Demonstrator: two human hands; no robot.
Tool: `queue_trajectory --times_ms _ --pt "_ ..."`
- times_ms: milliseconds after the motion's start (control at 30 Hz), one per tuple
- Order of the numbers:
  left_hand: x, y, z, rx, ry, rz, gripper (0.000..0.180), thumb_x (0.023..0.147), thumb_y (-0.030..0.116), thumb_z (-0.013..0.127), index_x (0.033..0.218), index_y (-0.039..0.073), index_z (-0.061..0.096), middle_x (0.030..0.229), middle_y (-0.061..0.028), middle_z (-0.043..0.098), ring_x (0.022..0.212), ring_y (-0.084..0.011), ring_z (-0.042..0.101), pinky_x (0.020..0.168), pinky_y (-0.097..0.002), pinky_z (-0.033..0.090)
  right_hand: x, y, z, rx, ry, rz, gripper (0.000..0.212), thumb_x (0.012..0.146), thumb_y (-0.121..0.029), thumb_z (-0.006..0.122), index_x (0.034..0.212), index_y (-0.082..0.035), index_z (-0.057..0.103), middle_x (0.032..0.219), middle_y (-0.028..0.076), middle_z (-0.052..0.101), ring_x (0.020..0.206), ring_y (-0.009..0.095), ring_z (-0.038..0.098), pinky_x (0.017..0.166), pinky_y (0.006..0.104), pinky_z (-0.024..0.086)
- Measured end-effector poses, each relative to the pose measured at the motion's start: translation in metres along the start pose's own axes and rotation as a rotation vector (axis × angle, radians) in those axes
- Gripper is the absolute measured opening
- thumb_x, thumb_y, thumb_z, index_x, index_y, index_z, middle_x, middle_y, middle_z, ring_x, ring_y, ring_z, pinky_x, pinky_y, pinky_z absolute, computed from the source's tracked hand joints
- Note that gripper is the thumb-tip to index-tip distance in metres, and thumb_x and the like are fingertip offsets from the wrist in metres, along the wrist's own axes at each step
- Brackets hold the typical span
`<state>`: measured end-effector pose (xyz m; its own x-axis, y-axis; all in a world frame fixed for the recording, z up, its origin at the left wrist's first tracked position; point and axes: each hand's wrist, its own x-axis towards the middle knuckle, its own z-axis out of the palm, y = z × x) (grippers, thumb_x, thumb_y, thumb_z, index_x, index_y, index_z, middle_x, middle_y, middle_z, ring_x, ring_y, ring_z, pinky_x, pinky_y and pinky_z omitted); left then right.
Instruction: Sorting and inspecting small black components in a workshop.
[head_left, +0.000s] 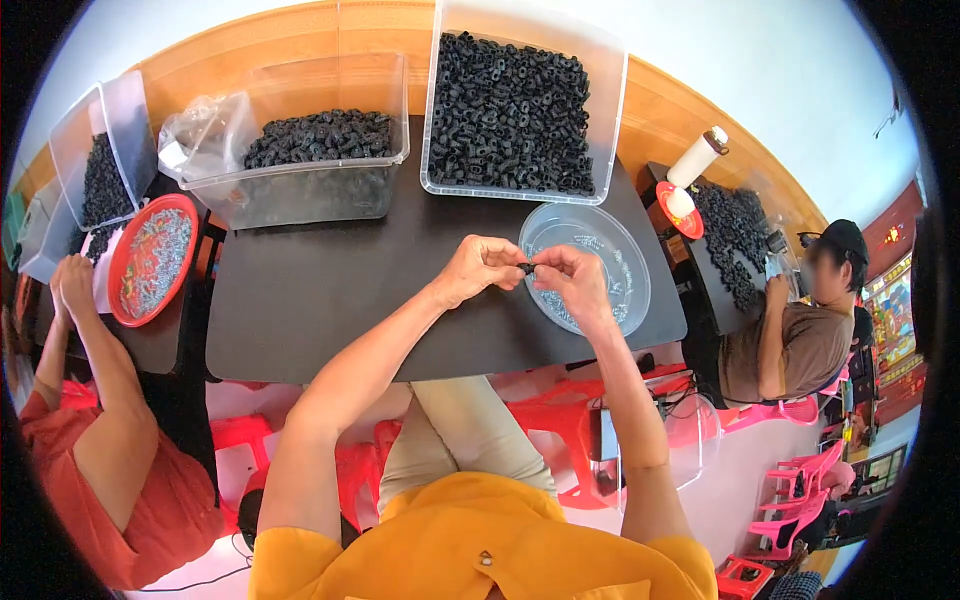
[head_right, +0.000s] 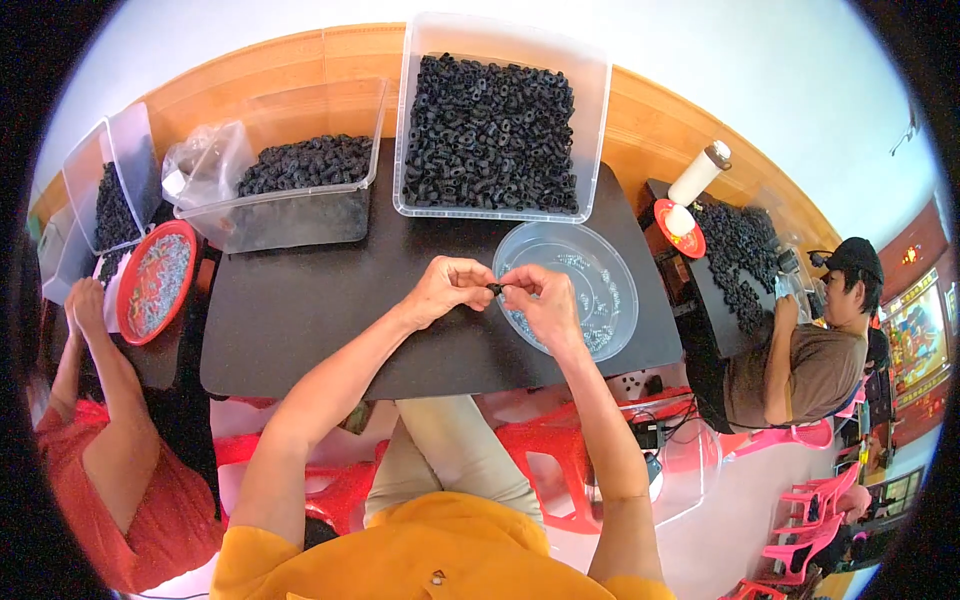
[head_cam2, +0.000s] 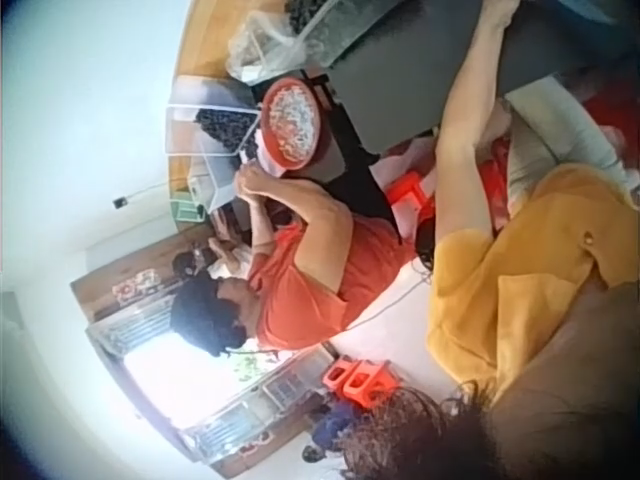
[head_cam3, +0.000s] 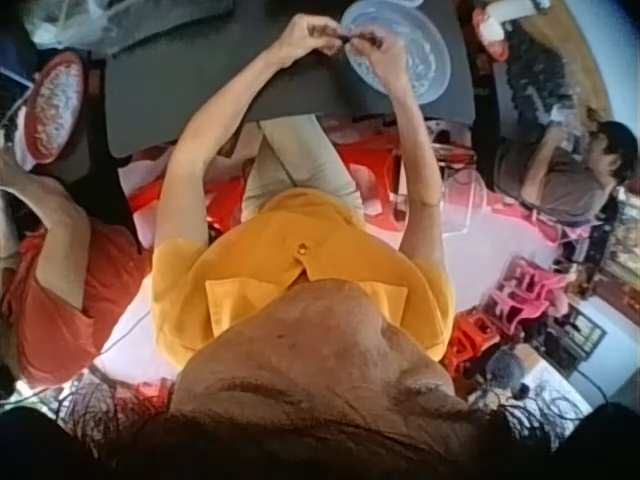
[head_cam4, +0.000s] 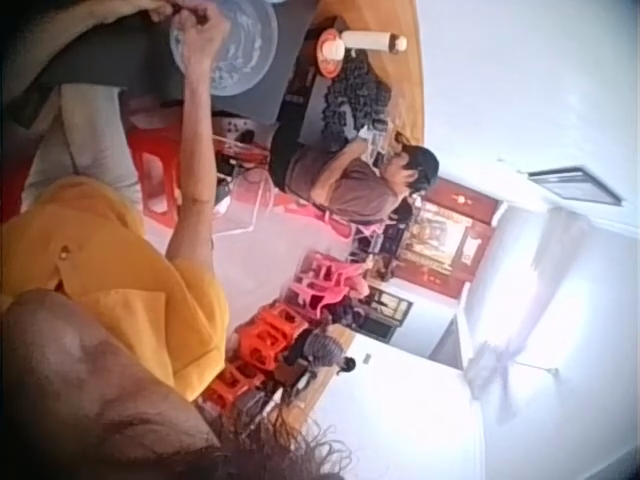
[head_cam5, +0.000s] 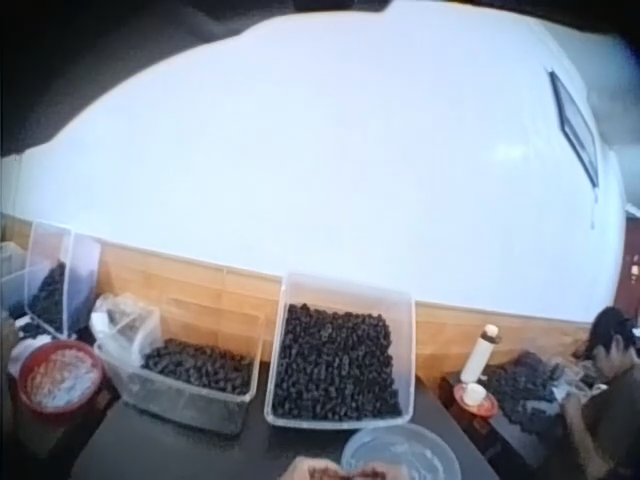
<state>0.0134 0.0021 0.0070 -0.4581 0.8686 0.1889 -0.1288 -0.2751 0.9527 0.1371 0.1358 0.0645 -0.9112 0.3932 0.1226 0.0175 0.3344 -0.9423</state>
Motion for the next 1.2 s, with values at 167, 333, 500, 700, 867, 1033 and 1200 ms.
queue_trajectory --times_ms 167,333,500,700,867,1033,1200 --pt "-0.002 0.004 0.004 -0.049 0.038 -0.002 0.018 0.077 0.005 0.066 0.093 -0.003 0.062 0.082 -0.0079 0.064 0.073 -0.0119 0.062 0.065 -0.027 0.053 0.002 -0.015 -0.002 -0.187 -0.043 -0.05 0.01 0.074 0.002 0.059 0.083 0.003 0.063 0.069 0.008 0.064 0.063 0.012 0.061 0.058 0.0252 0.048" --pt "-0.003 0.001 0.006 0.006 0.061 0.013 0.015 0.079 0.002 0.063 0.094 -0.003 0.061 0.08 -0.0057 0.064 0.07 -0.0099 0.061 0.065 -0.0242 0.052 0.004 -0.02 0.003 -0.367 -0.044 -0.06 0.008 0.074 0.001 0.059 0.081 0.002 0.062 0.069 0.012 0.064 0.063 0.018 0.062 0.059 0.0301 0.048" --pt "-0.004 -0.002 0.006 0.074 0.092 0.053 0.014 0.079 0.001 0.062 0.093 -0.003 0.061 0.076 -0.0038 0.063 0.066 -0.0075 0.058 0.061 -0.0216 0.048 0.007 -0.02 0.017 -0.597 0.016 -0.259 0.006 0.072 0.003 0.054 0.076 0.002 0.058 0.072 0.018 0.06 0.069 0.034 0.06 0.062 0.0398 0.046" --pt "-0.003 -0.003 0.002 0.143 0.189 0.085 0.012 0.079 0.001 0.061 0.091 -0.003 0.061 0.072 -0.0019 0.061 0.062 -0.0058 0.055 0.059 -0.0208 0.046 0.015 -0.022 0.034 -0.762 0.089 -0.402 0.004 0.072 0.003 0.051 0.073 0.001 0.055 0.072 0.018 0.059 0.069 0.04 0.057 0.06 0.0439 0.045" --pt "-0.002 -0.001 0.001 0.147 0.278 0.105 0.012 0.079 0.001 0.061 0.09 -0.003 0.061 0.072 -0.0014 0.061 0.06 -0.0054 0.054 0.055 -0.02 0.044 0.016 -0.019 0.041 -0.796 0.092 -0.52 0.017 0.069 0.005 0.055 0.083 -0.003 0.05 0.079 0.015 0.053 0.079 0.037 0.054 0.065 0.0453 0.045" --pt "-0.004 0.005 0.002 0.09 0.323 0.046 0.01 0.08 0.005 0.061 0.088 -0.001 0.061 0.071 -0.0004 0.06 0.059 -0.0052 0.053 0.053 -0.0195 0.042 0.002 -0.014 0.054 -0.843 0.131 -0.568 0.028 0.068 0.005 0.055 0.094 -0.004 0.048 0.086 0.014 0.049 0.083 0.035 0.05 0.069 0.0434 0.044" --pt "-0.004 0.008 0.005 0.029 0.31 0.033 0.007 0.077 0.008 0.062 0.081 0.001 0.063 0.065 0.0018 0.058 0.053 -0.0038 0.047 0.047 -0.0188 0.037 0.003 -0.01 0.057 -0.885 0.164 -0.554 0.037 0.067 0.006 0.056 0.101 -0.005 0.047 0.089 0.014 0.048 0.084 0.034 0.048 0.07 0.0427 0.043"
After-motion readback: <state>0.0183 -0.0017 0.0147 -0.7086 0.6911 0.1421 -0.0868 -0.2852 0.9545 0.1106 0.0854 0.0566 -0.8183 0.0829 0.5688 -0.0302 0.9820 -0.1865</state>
